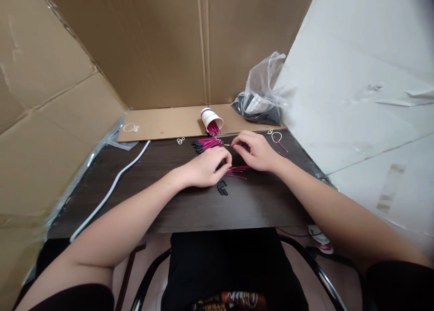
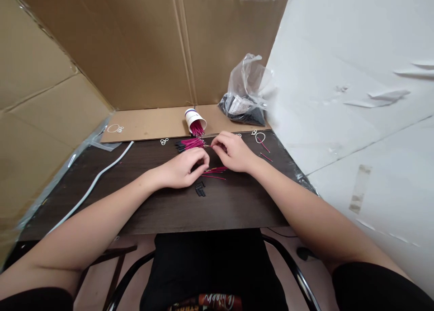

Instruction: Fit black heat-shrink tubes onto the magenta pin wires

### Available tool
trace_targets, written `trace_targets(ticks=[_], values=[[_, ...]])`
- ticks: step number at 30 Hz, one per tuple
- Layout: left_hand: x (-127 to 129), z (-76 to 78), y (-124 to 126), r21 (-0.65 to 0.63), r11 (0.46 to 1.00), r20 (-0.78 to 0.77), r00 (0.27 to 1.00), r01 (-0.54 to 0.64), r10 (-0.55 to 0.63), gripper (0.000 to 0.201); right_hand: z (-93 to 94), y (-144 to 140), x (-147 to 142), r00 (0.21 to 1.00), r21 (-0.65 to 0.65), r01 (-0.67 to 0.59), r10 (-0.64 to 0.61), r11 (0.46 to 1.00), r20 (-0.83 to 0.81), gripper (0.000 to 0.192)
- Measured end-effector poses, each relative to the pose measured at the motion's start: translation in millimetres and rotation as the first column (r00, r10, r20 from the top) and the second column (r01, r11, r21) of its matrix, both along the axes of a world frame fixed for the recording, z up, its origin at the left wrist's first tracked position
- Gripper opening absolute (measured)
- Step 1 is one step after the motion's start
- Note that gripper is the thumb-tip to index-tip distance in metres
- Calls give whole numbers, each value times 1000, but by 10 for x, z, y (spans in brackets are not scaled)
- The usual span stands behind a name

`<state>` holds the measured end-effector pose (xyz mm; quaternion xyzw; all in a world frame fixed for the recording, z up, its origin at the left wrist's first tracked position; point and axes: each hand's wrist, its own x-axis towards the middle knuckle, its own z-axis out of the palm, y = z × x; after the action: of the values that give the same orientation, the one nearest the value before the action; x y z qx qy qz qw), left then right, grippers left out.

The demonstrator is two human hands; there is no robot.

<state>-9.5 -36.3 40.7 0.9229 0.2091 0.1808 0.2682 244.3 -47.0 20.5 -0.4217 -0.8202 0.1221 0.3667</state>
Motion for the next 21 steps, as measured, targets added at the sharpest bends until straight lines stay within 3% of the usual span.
trace_targets(ticks=[2,5,8,11,15,21], values=[[18,-18,40,-108,986,106,985,-124,135,9,10,-6,-4,999,-27,31,-31,999,-13,15],[63,-107,119,-309,920,264,908,-240,326,8,24,-31,-19,997,-60,55,-59,997,-58,15],[117,-208,190,-531,808,349,802,-256,484,2,41,-65,-38,993,-28,61,-63,998,-100,17],[144,-252,225,-644,729,353,755,-232,552,7,51,-81,-48,994,19,64,-62,998,-93,18],[137,-245,227,-671,714,381,734,-199,562,11,36,-66,-46,995,96,38,-29,995,-94,16],[127,-234,200,-642,743,387,756,-191,528,12,18,-54,-50,996,132,19,-7,991,-94,16]])
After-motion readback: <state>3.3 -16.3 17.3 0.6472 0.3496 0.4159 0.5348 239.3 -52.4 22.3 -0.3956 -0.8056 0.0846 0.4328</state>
